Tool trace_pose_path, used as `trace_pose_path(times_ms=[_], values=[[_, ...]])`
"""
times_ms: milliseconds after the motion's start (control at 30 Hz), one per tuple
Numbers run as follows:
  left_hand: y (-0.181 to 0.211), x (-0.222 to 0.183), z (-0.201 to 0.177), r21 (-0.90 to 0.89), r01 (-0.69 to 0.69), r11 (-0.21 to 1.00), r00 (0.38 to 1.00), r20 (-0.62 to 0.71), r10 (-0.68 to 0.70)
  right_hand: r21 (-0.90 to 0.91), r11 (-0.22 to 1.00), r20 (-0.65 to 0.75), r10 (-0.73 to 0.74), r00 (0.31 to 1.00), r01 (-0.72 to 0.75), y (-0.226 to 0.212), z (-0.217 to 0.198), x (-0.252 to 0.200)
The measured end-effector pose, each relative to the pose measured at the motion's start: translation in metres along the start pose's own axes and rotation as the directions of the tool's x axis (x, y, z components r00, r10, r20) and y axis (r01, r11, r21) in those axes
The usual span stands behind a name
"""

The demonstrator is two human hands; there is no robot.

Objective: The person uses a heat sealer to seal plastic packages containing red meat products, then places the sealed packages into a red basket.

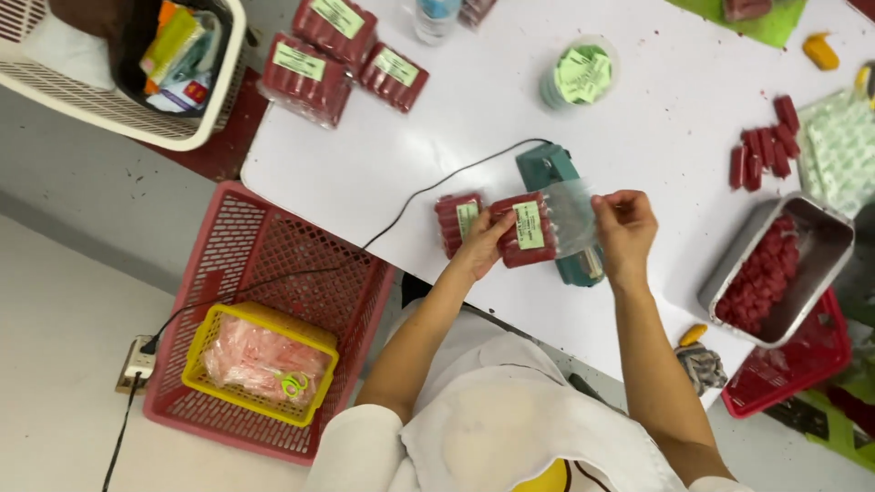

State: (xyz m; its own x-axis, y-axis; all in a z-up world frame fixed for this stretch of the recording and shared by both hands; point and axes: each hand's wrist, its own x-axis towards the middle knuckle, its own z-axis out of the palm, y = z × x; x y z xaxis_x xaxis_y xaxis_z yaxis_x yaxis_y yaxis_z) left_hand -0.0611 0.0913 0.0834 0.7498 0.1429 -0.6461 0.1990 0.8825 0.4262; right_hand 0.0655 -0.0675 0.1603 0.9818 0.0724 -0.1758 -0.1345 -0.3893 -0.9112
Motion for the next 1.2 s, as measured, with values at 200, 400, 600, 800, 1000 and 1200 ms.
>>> trace_pose_path(times_ms=[200, 400, 600, 800, 1000, 1200], values=[[-0.053, -0.027, -0.015, 0.445, 0.087, 0.891, 0.996, -0.024, -0.085, -0.841, 0.513, 0.271, 0.127, 0.954, 0.17, 0.064, -0.077, 0.006], [-0.101, 0.033, 0.006, 0.3, 0.046, 0.953, 0.996, -0.091, -0.019, -0.857, 0.45, 0.384, 0.232, 0.894, 0.252, 0.032, -0.069, -0.011], [-0.073, 0.048, 0.056, -0.023, -0.064, 0.998, 0.971, -0.232, 0.057, -0.847, 0.462, 0.364, 0.141, 0.921, 0.263, 0.097, -0.054, -0.014], [-0.077, 0.052, 0.06, -0.143, -0.05, 0.988, 0.952, -0.307, 0.004, -0.808, 0.428, 0.398, -0.109, 0.911, 0.404, 0.141, -0.052, -0.005], [-0.087, 0.064, 0.049, -0.12, 0.005, 0.993, 0.95, -0.31, -0.042, -0.827, 0.387, 0.388, -0.13, 0.912, 0.407, 0.143, -0.053, -0.005], [-0.089, 0.07, 0.04, -0.103, 0.031, 0.994, 0.955, -0.292, -0.06, -0.826, 0.389, 0.379, -0.152, 0.913, 0.408, 0.149, -0.051, -0.003]])
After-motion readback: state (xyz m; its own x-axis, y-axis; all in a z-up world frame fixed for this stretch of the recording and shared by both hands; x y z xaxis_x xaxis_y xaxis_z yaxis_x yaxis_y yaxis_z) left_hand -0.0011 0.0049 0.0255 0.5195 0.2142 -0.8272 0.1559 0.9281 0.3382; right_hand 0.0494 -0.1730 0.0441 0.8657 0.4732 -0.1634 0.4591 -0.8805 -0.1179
